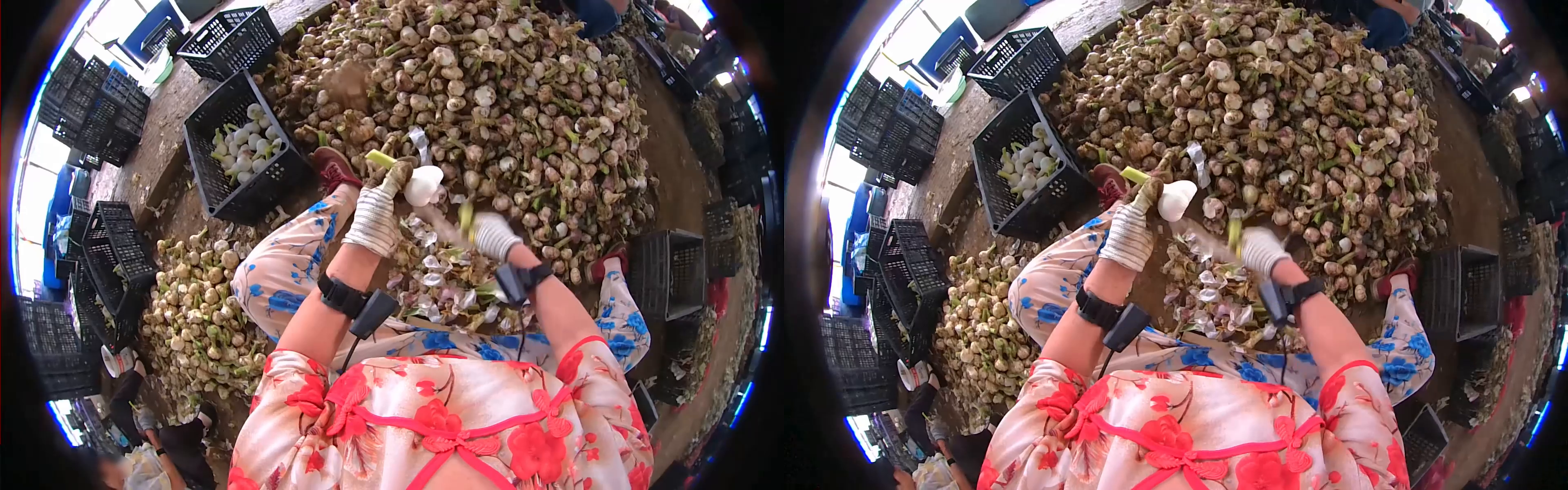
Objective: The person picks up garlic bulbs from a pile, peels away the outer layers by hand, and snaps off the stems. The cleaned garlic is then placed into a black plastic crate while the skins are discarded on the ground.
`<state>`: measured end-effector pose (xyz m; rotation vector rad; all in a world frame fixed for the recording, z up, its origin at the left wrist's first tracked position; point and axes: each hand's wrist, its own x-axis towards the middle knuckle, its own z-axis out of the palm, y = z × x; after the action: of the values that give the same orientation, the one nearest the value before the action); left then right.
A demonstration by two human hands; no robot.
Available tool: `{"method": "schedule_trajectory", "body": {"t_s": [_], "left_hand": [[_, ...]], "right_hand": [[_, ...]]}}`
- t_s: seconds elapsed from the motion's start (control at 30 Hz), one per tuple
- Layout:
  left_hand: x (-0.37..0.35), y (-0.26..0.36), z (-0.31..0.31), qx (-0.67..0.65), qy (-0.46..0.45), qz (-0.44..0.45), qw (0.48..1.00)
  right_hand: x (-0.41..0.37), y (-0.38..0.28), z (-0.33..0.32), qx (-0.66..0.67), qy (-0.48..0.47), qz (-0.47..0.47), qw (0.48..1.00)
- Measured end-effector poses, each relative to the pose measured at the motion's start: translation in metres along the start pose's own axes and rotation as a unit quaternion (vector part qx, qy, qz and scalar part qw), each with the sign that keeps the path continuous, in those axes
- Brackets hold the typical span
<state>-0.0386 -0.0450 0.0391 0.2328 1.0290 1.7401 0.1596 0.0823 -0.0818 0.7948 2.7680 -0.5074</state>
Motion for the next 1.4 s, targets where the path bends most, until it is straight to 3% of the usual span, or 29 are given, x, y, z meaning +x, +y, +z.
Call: {"method": "schedule_trajectory", "body": {"t_s": [0.03, 0.07, 0.13, 0.17, 0.2, 0.27, 0.37, 0.4, 0.47, 0.53, 0.6, 0.63, 0.67, 0.7, 0.77, 0.8, 0.83, 0.87, 0.9, 0.97, 1.0, 1.03, 1.07, 1.1, 1.2, 1.27, 1.3, 1.33, 1.4], "left_hand": [[0.004, 0.000, 0.000, -0.095, -0.010, -0.025, 0.995], [0.009, -0.003, -0.002, -0.188, -0.020, -0.052, 0.981], [0.016, -0.006, -0.010, -0.229, -0.008, -0.129, 0.965], [0.017, -0.012, -0.016, -0.230, -0.036, -0.133, 0.963], [0.019, -0.018, -0.022, -0.232, -0.066, -0.136, 0.961], [0.012, -0.017, -0.006, -0.225, -0.022, -0.147, 0.963], [0.021, -0.028, -0.015, -0.199, 0.078, -0.147, 0.966], [0.026, -0.031, -0.024, -0.178, 0.133, -0.137, 0.966], [0.044, -0.008, -0.053, -0.147, 0.067, -0.066, 0.985], [0.051, 0.051, -0.065, -0.304, 0.074, 0.089, 0.946], [0.042, 0.096, -0.070, -0.304, 0.199, 0.175, 0.915], [0.045, 0.095, -0.077, -0.302, 0.204, 0.176, 0.914], [0.050, 0.091, -0.085, -0.277, 0.182, 0.174, 0.927], [0.055, 0.085, -0.094, -0.251, 0.160, 0.171, 0.939], [0.064, 0.047, -0.086, -0.233, 0.186, 0.109, 0.948], [0.057, 0.039, -0.064, -0.215, 0.225, -0.018, 0.950], [0.071, 0.009, -0.076, -0.214, 0.249, -0.014, 0.945], [0.076, -0.014, -0.093, -0.237, 0.172, -0.088, 0.952], [0.079, -0.038, -0.095, -0.200, 0.177, -0.076, 0.961], [0.076, -0.062, -0.081, -0.134, 0.207, -0.141, 0.959], [0.074, -0.068, -0.076, -0.098, 0.234, -0.176, 0.951], [0.077, -0.082, -0.083, -0.082, 0.229, -0.202, 0.949], [0.079, -0.088, -0.084, -0.066, 0.224, -0.230, 0.945], [0.079, -0.092, -0.086, -0.067, 0.226, -0.232, 0.944], [0.081, -0.087, -0.065, 0.018, 0.199, -0.323, 0.925], [0.082, -0.091, -0.058, -0.019, 0.134, -0.307, 0.942], [0.080, -0.093, -0.054, 0.023, 0.121, -0.258, 0.958], [0.078, -0.093, -0.049, 0.022, 0.116, -0.257, 0.959], [0.074, -0.089, -0.038, 0.004, 0.152, -0.148, 0.977]], "right_hand": [[-0.019, -0.011, -0.011, 0.056, -0.115, -0.085, 0.988], [-0.026, -0.012, -0.009, 0.078, -0.205, -0.064, 0.973], [-0.035, -0.028, -0.034, 0.140, -0.135, -0.007, 0.981], [-0.034, -0.028, -0.035, 0.195, -0.056, -0.045, 0.978], [-0.030, -0.030, -0.037, 0.325, -0.079, 0.000, 0.942], [-0.026, -0.061, -0.060, 0.598, 0.072, -0.034, 0.797], [-0.020, -0.079, -0.075, 0.580, 0.030, -0.048, 0.812], [-0.019, -0.079, -0.067, 0.515, 0.033, -0.095, 0.851], [-0.024, -0.090, -0.071, 0.508, -0.089, 0.014, 0.857], [-0.010, -0.054, -0.024, 0.545, -0.104, 0.044, 0.831], [0.005, -0.032, -0.014, 0.415, -0.066, 0.164, 0.893], [0.014, -0.015, 0.004, 0.404, -0.010, 0.169, 0.899], [0.024, 0.000, 0.022, 0.392, 0.047, 0.175, 0.902], [0.036, 0.010, 0.025, 0.328, 0.029, 0.188, 0.925], [0.058, 0.007, 0.018, 0.299, -0.002, 0.249, 0.921], [0.071, 0.007, 0.023, 0.284, -0.010, 0.265, 0.922], [0.087, 0.007, 0.028, 0.289, -0.025, 0.277, 0.916], [0.101, 0.007, 0.035, 0.294, -0.040, 0.290, 0.910], [0.116, 0.011, 0.049, 0.287, -0.034, 0.278, 0.916], [0.151, 0.020, 0.093, 0.253, -0.045, 0.284, 0.924], [0.166, 0.019, 0.103, 0.484, 0.049, 0.391, 0.782], [0.179, 0.019, 0.110, 0.669, 0.139, 0.464, 0.564], [0.183, 0.016, 0.113, 0.787, 0.215, 0.498, 0.292], [0.181, 0.015, 0.117, 0.786, 0.214, 0.501, 0.292], [0.141, 0.007, 0.111, 0.740, 0.127, 0.136, 0.646], [0.096, -0.036, 0.049, 0.603, 0.145, 0.128, 0.774], [0.073, -0.052, 0.009, 0.506, 0.118, 0.065, 0.852], [0.061, -0.054, 0.003, 0.502, 0.136, 0.037, 0.853], [0.052, -0.050, -0.016, 0.740, 0.181, 0.076, 0.643]]}}
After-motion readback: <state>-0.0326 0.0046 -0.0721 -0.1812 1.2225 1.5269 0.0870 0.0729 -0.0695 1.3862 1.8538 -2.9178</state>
